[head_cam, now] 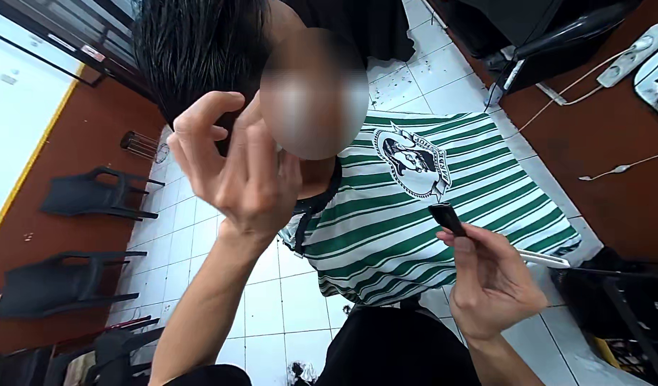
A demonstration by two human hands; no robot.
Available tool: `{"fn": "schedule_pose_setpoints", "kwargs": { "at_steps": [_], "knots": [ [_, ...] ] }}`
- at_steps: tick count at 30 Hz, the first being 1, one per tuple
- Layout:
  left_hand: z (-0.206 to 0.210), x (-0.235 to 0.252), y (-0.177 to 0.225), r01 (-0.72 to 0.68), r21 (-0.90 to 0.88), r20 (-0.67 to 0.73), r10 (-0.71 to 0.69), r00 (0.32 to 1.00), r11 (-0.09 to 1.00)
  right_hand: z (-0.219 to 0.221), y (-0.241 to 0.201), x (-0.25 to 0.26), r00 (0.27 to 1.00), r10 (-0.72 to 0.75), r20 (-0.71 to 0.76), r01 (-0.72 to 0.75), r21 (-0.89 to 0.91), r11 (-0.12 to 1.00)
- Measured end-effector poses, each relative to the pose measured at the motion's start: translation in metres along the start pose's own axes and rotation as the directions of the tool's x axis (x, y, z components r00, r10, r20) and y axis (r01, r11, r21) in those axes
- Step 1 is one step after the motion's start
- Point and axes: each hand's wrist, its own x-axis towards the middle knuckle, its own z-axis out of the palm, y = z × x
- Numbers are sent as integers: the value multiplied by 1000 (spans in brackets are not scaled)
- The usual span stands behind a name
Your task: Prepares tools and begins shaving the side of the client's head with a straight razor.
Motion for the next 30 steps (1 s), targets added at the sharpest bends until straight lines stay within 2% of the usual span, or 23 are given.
{"fn": "schedule_pose_setpoints", "kwargs": {
  "at_steps": [3,7,13,16,19,22,24,27,29,30],
  "knots": [
    [19,1,4,0,123,-8,1,1000,992,1,-1,0,1000,-5,22,4,6,1000],
    [25,-4,10,11,218,76,-28,997,976,0,-1,0,999,-6,40,6,-8,1000],
    [19,-20,25,-26,153,215,-7,977,988,-4,-1,3,999,-12,30,13,-11,1000],
    [17,-27,26,-50,115,184,28,983,992,-3,1,4,1000,-7,26,7,-10,1000],
    [13,-19,16,-5,103,120,-7,993,995,3,3,6,1000,-1,28,1,-4,1000],
    [18,-18,17,42,120,168,-62,984,992,12,1,7,1000,5,28,-6,14,1000],
    [14,-23,28,38,45,285,-49,957,998,18,-1,8,1000,12,16,-13,31,999],
    [-9,-33,33,75,-266,429,48,902,961,28,-5,14,999,50,9,-51,54,997],
    [-35,-37,18,246,-478,491,24,871,843,33,-12,19,992,109,65,-116,107,987],
    [-47,-41,7,356,-561,517,-19,856,747,35,-17,21,984,143,109,-158,155,975]
  ]
}}
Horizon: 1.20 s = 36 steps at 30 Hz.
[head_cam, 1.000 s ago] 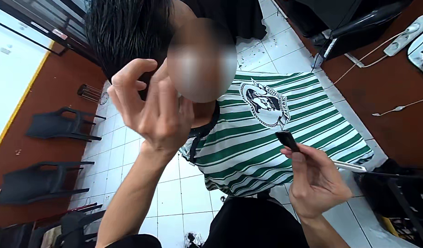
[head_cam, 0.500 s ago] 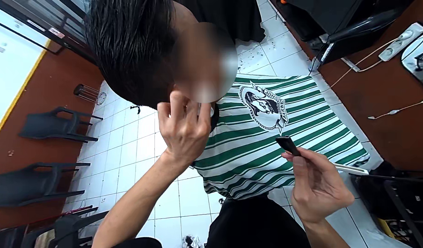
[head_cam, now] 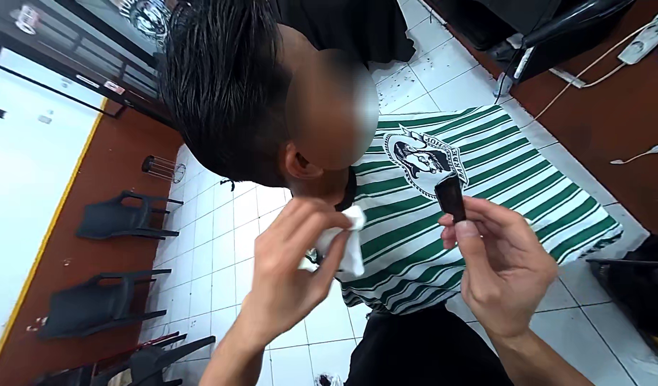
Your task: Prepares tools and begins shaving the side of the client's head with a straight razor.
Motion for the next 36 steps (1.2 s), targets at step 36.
{"fn": "schedule_pose_setpoints", "kwargs": {
  "at_steps": [36],
  "knots": [
    [-148,164,-98,-194,598,287,17,958,778,206,-79,29,874,39,485,-386,642,662]
  ]
}}
